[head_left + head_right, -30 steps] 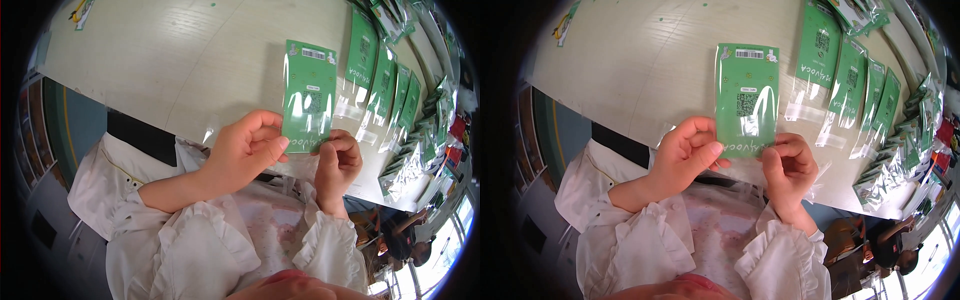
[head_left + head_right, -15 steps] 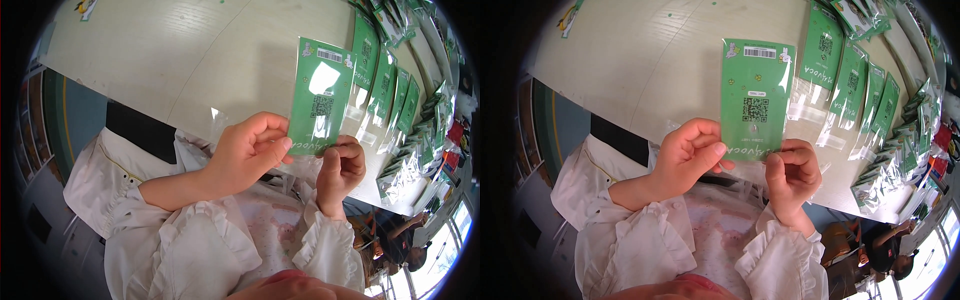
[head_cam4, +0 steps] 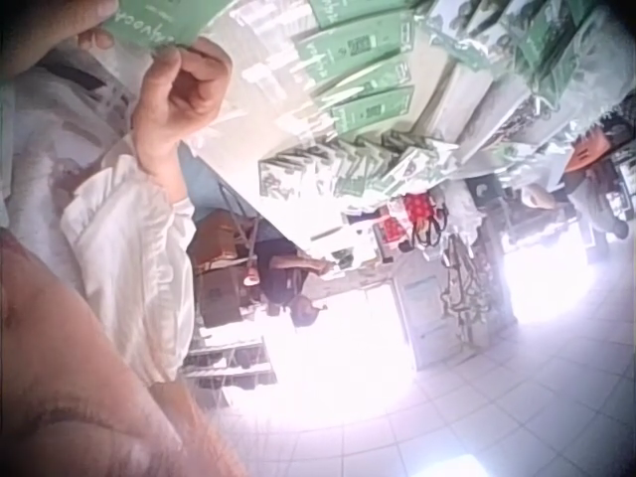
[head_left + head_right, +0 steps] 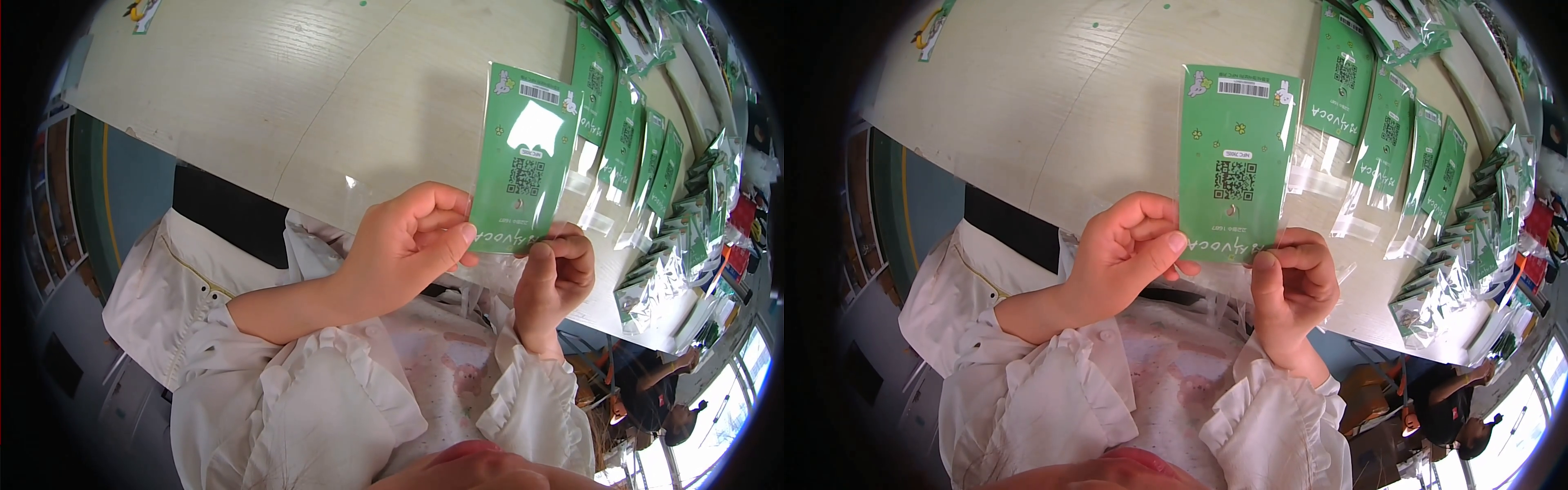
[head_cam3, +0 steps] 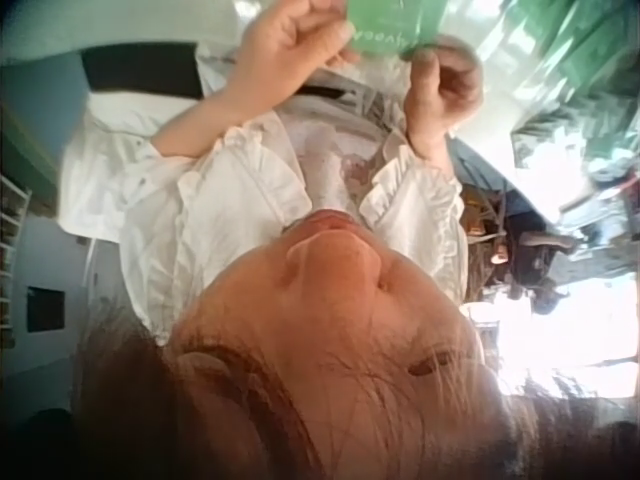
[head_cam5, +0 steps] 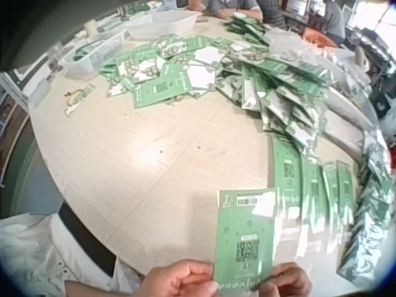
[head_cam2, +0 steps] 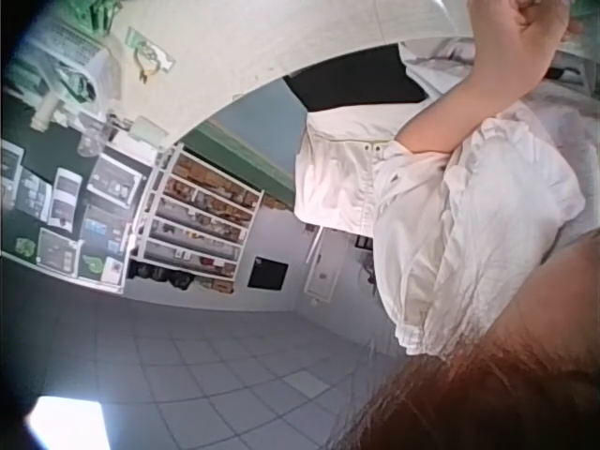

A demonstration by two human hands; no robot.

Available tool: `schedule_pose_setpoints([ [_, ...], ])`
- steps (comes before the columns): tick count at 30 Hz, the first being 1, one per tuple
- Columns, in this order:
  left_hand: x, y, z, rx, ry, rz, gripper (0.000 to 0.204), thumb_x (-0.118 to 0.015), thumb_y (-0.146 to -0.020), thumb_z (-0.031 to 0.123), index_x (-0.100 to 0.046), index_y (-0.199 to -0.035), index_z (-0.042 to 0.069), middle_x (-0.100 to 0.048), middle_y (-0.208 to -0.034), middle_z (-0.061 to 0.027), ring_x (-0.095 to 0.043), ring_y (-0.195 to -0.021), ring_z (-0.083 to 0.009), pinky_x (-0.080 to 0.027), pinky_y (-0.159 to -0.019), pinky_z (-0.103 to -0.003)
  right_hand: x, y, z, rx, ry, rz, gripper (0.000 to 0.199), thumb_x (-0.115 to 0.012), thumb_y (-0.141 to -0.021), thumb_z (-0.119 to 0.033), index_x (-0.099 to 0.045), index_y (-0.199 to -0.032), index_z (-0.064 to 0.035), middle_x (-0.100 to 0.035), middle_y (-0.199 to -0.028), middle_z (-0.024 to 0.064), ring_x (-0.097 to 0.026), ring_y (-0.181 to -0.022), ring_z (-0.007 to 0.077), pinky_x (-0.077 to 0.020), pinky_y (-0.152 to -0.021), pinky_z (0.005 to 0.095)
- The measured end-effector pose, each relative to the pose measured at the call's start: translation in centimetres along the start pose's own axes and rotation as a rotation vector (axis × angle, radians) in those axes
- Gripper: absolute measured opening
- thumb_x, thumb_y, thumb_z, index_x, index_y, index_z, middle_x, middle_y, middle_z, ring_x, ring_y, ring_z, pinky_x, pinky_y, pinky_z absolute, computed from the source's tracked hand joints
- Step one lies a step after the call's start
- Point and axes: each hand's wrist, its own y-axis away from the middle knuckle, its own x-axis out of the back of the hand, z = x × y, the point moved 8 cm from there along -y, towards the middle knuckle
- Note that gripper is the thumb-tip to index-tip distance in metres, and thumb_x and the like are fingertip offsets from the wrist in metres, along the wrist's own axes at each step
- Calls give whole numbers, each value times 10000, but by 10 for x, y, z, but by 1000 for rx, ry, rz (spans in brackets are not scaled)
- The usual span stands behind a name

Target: The person packs green cards into clear plastic sleeves by hand, taking cards from stacks and inserting them into the sleeves.

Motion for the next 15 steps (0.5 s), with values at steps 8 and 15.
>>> schedule_pose_setpoints([
  [8, 2, -1, -2, 23, -10, 14, 176, -451, -863, 66, -428, -1020, -10, -584, -958, -94, -587, -715, -108, -467, -597, -196, 0, 0, 1, -3, 9, 0, 91, -575, -775, -7, -488, -753, 9, -510, -914, 93, -524, -676, 115, -435, -614, 223],
  [15, 3, -3, -4, 75, 83, 42, 187, -514, -834, 68, -465, -987, -28, -586, -920, -96, -584, -711, -107, -474, -605, -205, 1, 1, 4, 13, -15, -19, 84, -563, -780, -3, -481, -777, 14, -506, -943, 98, -512, -702, 107, -428, -630, 223],
])
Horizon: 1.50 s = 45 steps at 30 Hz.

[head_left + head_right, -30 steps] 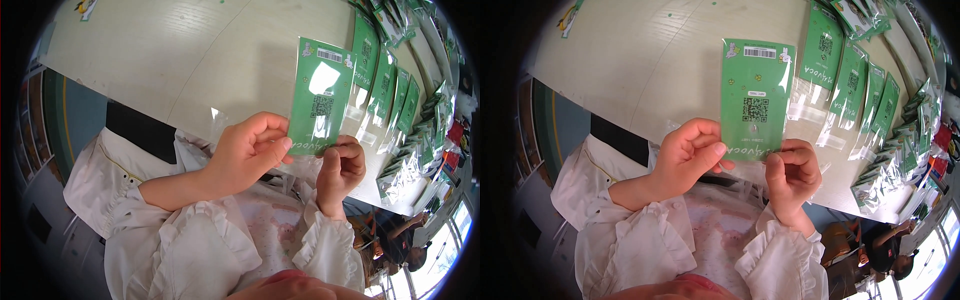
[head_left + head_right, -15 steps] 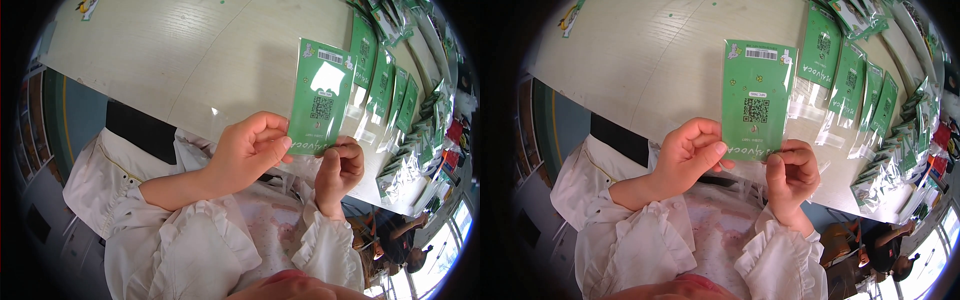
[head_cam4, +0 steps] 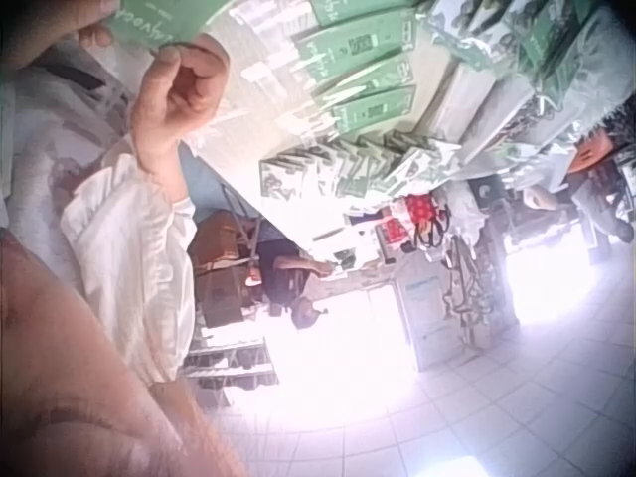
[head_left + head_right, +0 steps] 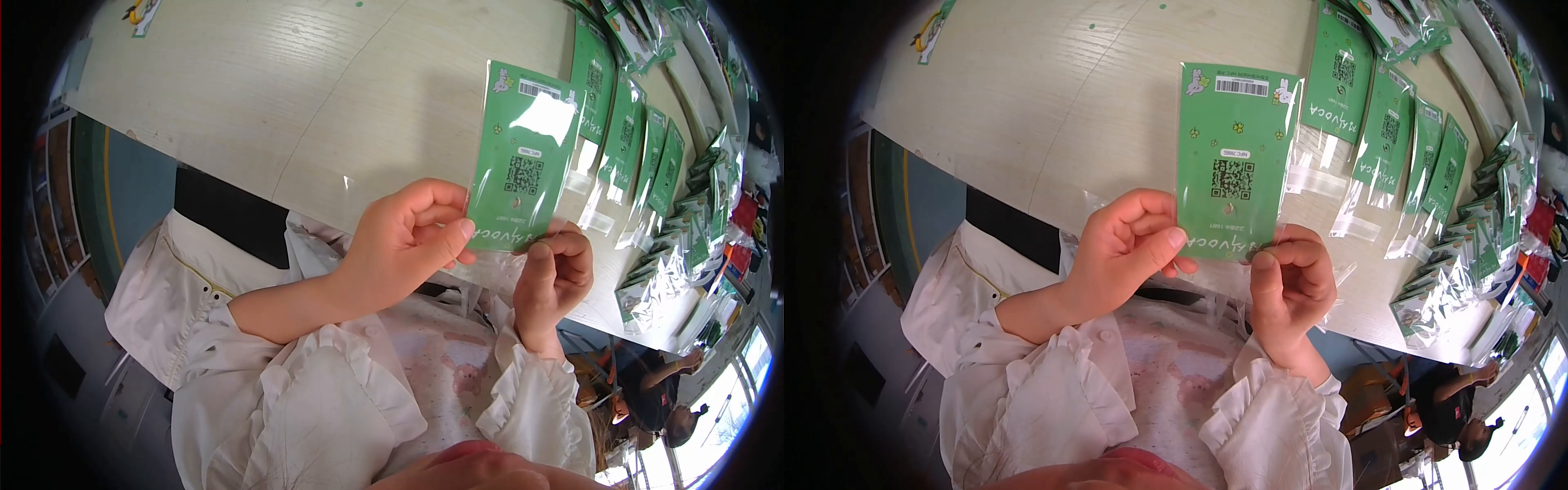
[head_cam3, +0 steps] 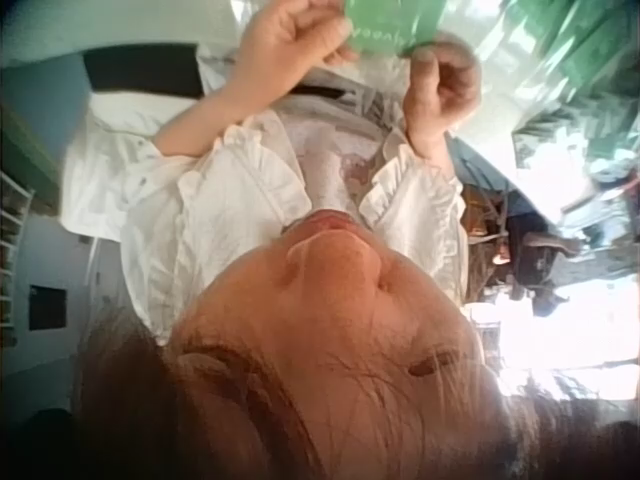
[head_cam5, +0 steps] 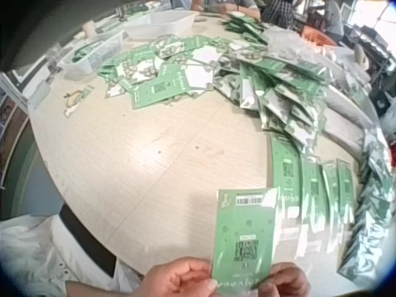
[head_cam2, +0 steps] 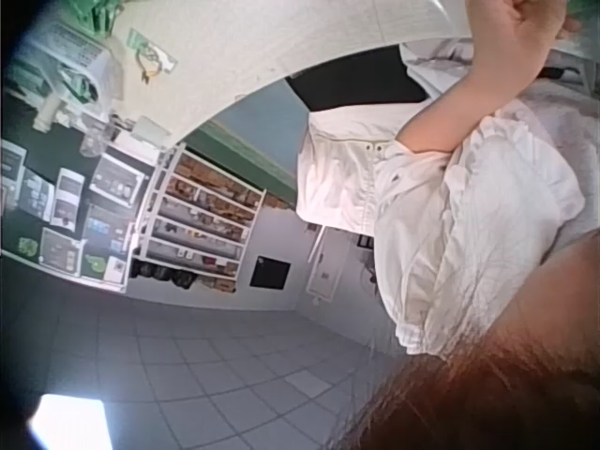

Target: The person packs green cards into clear plastic sleeves by hand, taking cards from stacks and inserting them into the sleeves.

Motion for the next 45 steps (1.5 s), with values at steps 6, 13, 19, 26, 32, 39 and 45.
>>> schedule_pose_setpoints([
  [6, 0, 0, -1, -27, 5, 6, 146, -513, -834, 68, -477, -935, -31, -580, -858, -82, -579, -699, -102, -473, -602, -207, -2, 0, -2, 0, -3, -18, 83, -555, -784, -1, -474, -776, 18, -504, -942, 108, -518, -704, 118, -430, -633, 227],
  [13, 1, -2, 1, -92, -31, 1, 126, -507, -851, 114, -484, -845, -11, -574, -734, -48, -565, -635, -79, -429, -544, -184, -4, 2, -4, 0, 30, -44, 88, -550, -788, -4, -467, -773, 22, -501, -935, 117, -525, -711, 125, -435, -644, 227],
  [19, 1, -2, 3, -164, -37, -17, 122, -516, -848, 113, -484, -822, -2, -570, -732, -44, -540, -613, -63, -416, -527, -183, -4, 3, -4, -17, 66, -67, 100, -546, -783, -1, -451, -756, 16, -496, -931, 115, -521, -714, 119, -434, -646, 224],
  [26, 2, -1, 4, -175, 30, 87, 106, -529, -836, 95, -502, -828, -7, -539, -678, -12, -476, -583, -37, -396, -518, -173, -5, 3, -7, 11, 84, -106, 103, -544, -779, 6, -444, -753, 17, -493, -919, 114, -520, -707, 121, -435, -642, 225],
  [32, 6, 1, 1, -171, -73, 83, 143, -522, -845, 128, -531, -826, -13, -536, -668, -18, -469, -586, -45, -403, -527, -190, -4, 4, -3, -61, 42, -127, 104, -543, -778, 6, -443, -752, 15, -496, -908, 119, -521, -697, 122, -437, -638, 226],
  [39, 10, 1, 2, -124, 5, 79, 326, -404, -896, 277, -550, -871, -14, -585, -761, -65, -560, -664, -112, -450, -582, -224, 1, 3, 0, -107, 6, -73, 81, -521, -772, 28, -445, -750, 10, -501, -903, 118, -525, -668, 117, -440, -615, 222],
  [45, 7, 6, 13, -78, 218, 10, 358, -340, -902, 265, -454, -1100, -11, -539, -1039, -124, -566, -887, -211, -490, -622, -258, 6, -3, -9, -52, 4, -40, 78, -517, -771, 30, -445, -750, 8, -504, -898, 112, -521, -657, 108, -435, -594, 212],
])
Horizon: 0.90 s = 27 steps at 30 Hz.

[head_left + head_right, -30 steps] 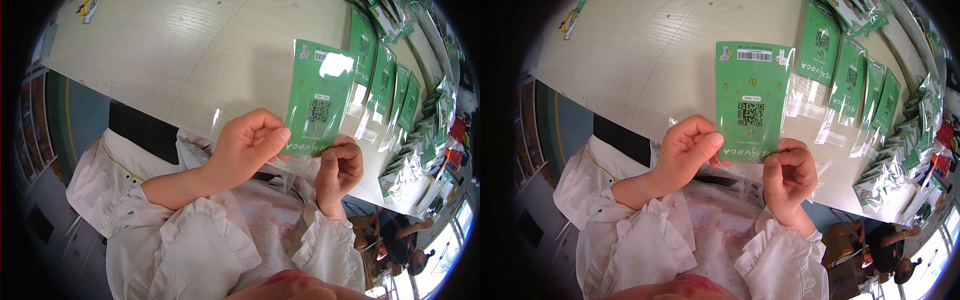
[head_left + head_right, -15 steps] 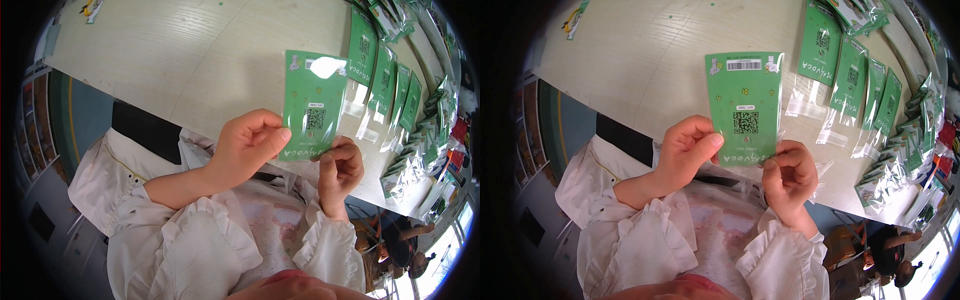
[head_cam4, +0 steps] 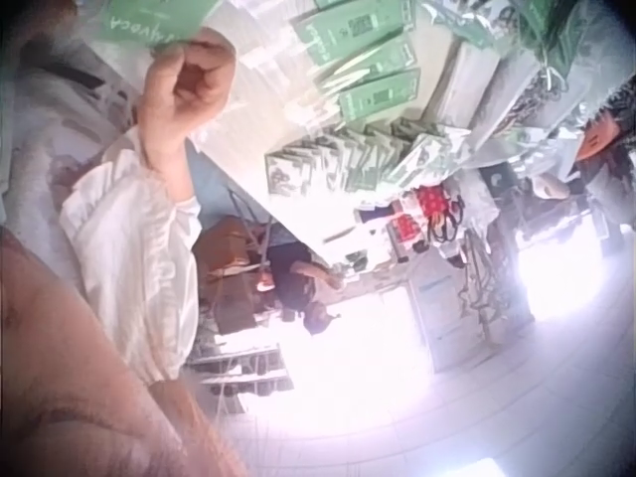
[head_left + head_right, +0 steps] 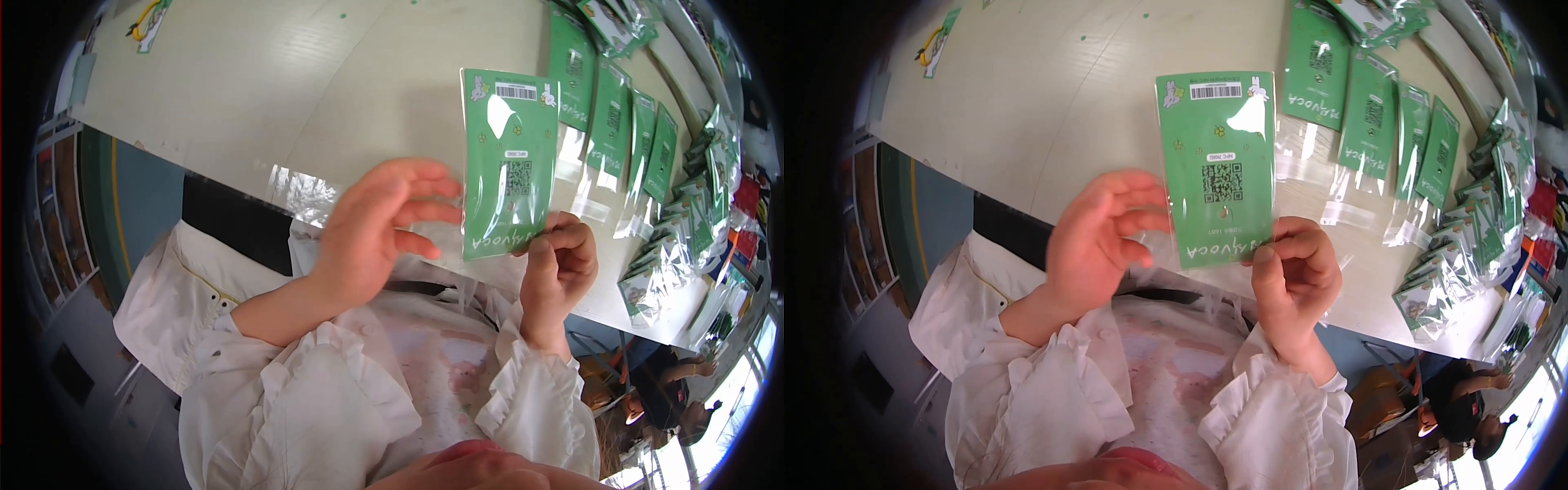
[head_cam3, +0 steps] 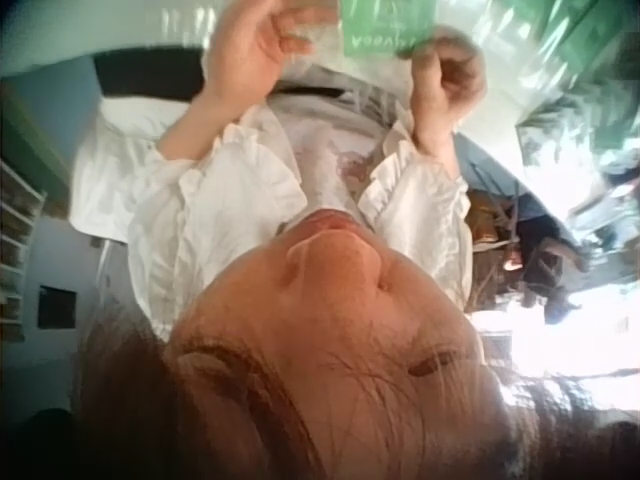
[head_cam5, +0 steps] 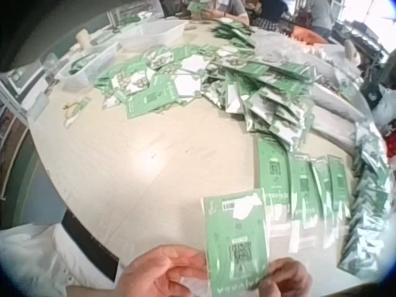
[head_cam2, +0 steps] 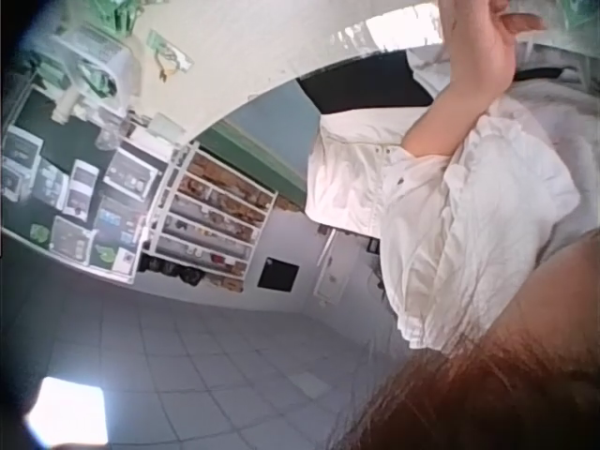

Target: The person packs green cards into clear plastic sleeves by hand, taking cards from stacks and inserting them into the sleeves.

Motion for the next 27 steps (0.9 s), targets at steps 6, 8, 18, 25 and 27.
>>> schedule_pose_setpoints([
  [6, 0, 24, 53, -77, 684, -477, 412, -287, -899, 202, -290, -1276, 37, -204, -1365, -149, -208, -1264, -304, -491, -711, -310, 15, -16, -28, 147, -66, 29, 119, -518, -751, 72, -430, -785, 0, -502, -888, 95, -514, -650, 94, -431, -572, 200],
  [8, 3, 29, 81, -257, 520, -554, 418, -308, -887, 222, -303, -1268, 50, -329, -1298, -138, -308, -1221, -272, -477, -670, -296, 15, -18, -34, 174, -129, 3, 196, -511, -721, 123, -409, -824, -8, -492, -877, 82, -509, -669, 83, -429, -585, 197],
  [18, -75, -13, 34, -233, -533, -240, 346, -601, -779, 118, -483, -1084, 4, -568, -959, -67, -534, -838, -93, -448, -709, -229, -6, -15, -67, 314, -93, -50, 313, -528, -725, 99, -385, -988, 10, -509, -860, 67, -521, -724, 78, -438, -649, 205],
  [25, -73, -8, 37, -293, -518, -258, 184, -550, -825, 98, -548, -977, -6, -589, -875, -30, -516, -742, -55, -425, -656, -205, -18, -37, -63, -24, -59, -246, 94, -573, -805, -81, -569, -791, 12, -558, -701, -4, -478, -641, 38, -386, -580, 172],
  [27, -72, -7, 39, -295, -526, -262, 181, -543, -830, 100, -550, -976, -7, -588, -874, -27, -509, -731, -52, -420, -646, -205, -17, -39, -63, 13, -60, -251, 137, -552, -825, -120, -574, -782, 8, -559, -683, 1, -488, -624, 48, -381, -566, 175],
])
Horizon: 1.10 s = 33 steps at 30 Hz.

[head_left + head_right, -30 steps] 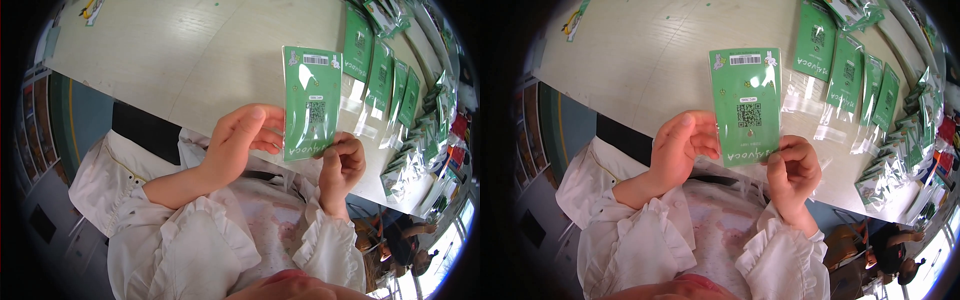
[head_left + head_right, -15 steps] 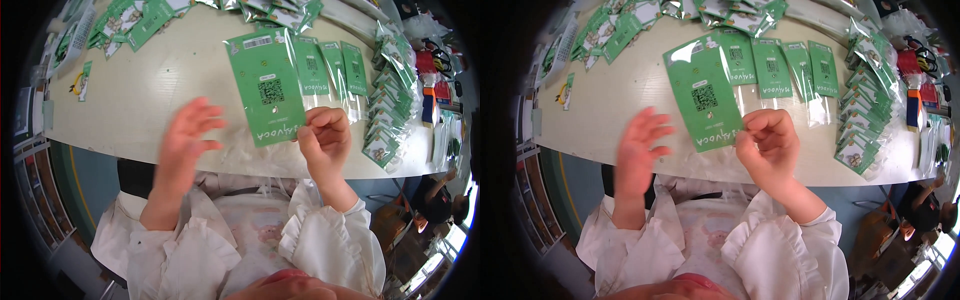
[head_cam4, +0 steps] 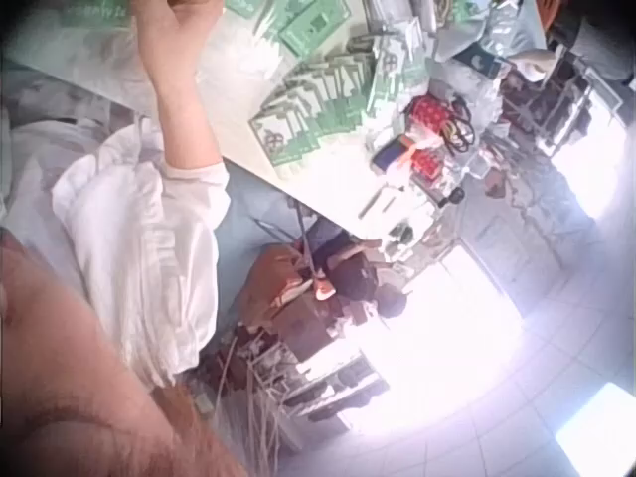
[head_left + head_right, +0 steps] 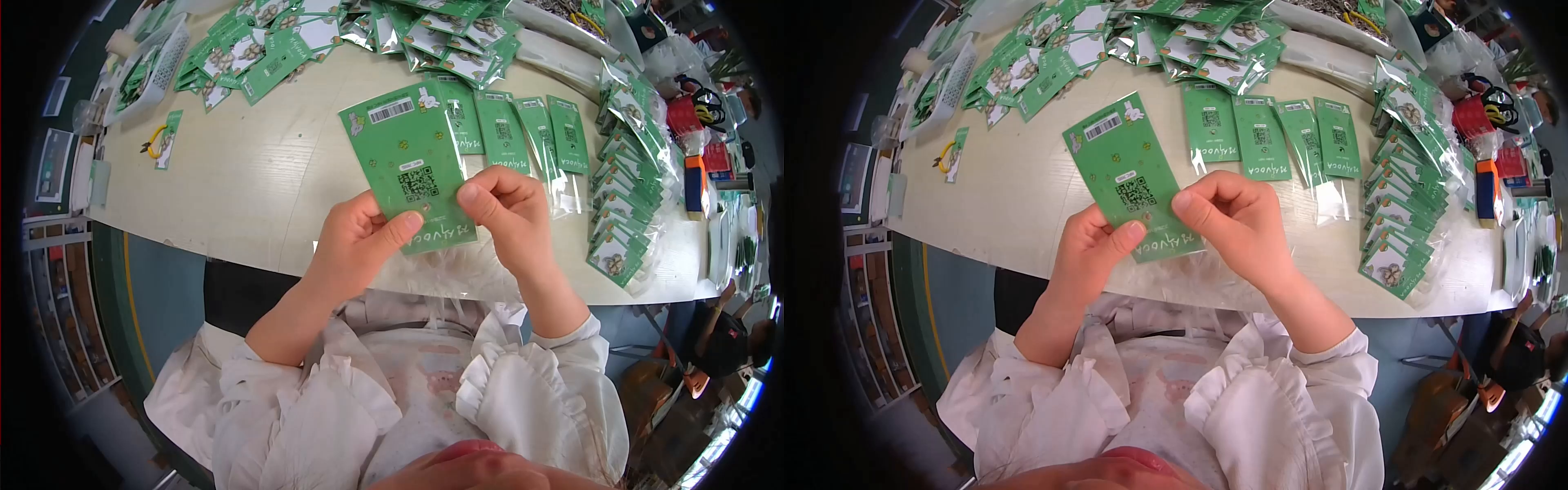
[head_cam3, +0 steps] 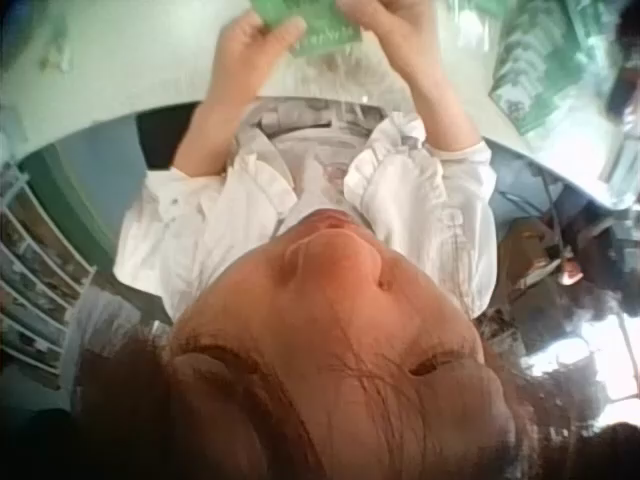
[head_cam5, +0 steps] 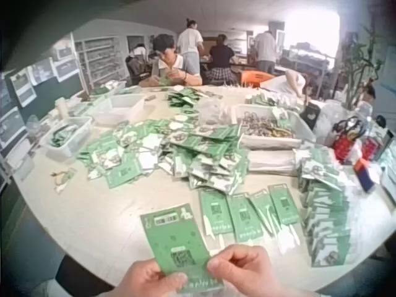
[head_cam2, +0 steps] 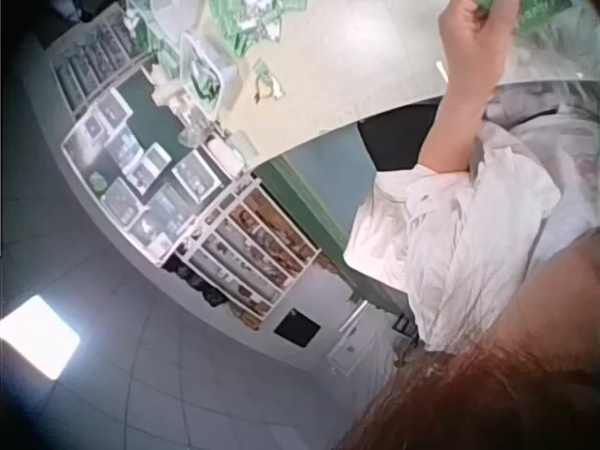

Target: The person packs green cards into clear plastic sleeves by hand, taking cards from stacks and inserting them into the sleeves.

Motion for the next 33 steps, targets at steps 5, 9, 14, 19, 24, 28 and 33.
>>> schedule_pose_setpoints([
  [5, 4, -2, 5, 11, -8, 3, 180, -531, -838, 112, -551, -975, -3, -580, -845, -13, -491, -715, -48, -404, -627, -201, 20, -10, 0, -43, -98, 65, 391, -369, -904, -306, -582, -827, 13, -586, -698, 59, -544, -590, 116, -392, -528, 218],
  [9, 4, -2, 2, 4, 25, -29, 178, -531, -838, 111, -551, -972, -4, -579, -841, -12, -490, -716, -47, -404, -625, -197, 3, -8, -3, -44, -46, -63, 330, -431, -861, -277, -567, -866, 23, -562, -703, 73, -502, -594, 120, -380, -524, 221],
  [14, 3, -2, 6, -5, 25, -20, 189, -527, -835, 94, -539, -992, -10, -572, -864, -14, -497, -736, -47, -411, -643, -197, -1, -6, -3, -34, 3, -65, 181, -556, -799, -149, -569, -861, 21, -568, -737, 34, -500, -628, 76, -389, -554, 195],
  [19, 5, -4, 10, -19, 32, 34, 244, -495, -856, 175, -524, -1009, -13, -568, -878, -19, -505, -755, -52, -422, -651, -215, -3, -7, -6, 15, 62, 25, 109, -619, -750, -54, -577, -825, 13, -578, -750, 19, -524, -671, 54, -414, -594, 177],
  [24, 18, -17, -2, 104, 257, 132, 357, -415, -883, 312, -519, -1006, -6, -568, -863, -30, -519, -753, -63, -428, -649, -227, -2, -11, -8, 91, 374, 71, 113, -648, -733, -68, -589, -799, 3, -591, -731, 12, -526, -625, 47, -408, -537, 182],
  [28, 19, -23, -5, 119, 176, 106, 368, -402, -882, 342, -532, -975, 11, -567, -845, -21, -517, -717, -60, -417, -609, -215, 1, -13, -3, 99, 411, 106, 91, -647, -729, -61, -595, -784, -11, -597, -724, 10, -523, -612, 47, -392, -509, 186],
  [33, 23, -28, -14, 143, 172, 91, 364, -428, -876, 353, -536, -969, 18, -568, -846, -13, -514, -688, -58, -415, -582, -215, -12, -10, -29, 450, 729, 194, 51, -636, -720, -34, -585, -732, -34, -570, -653, 24, -505, -538, 97, -363, -480, 203],
])
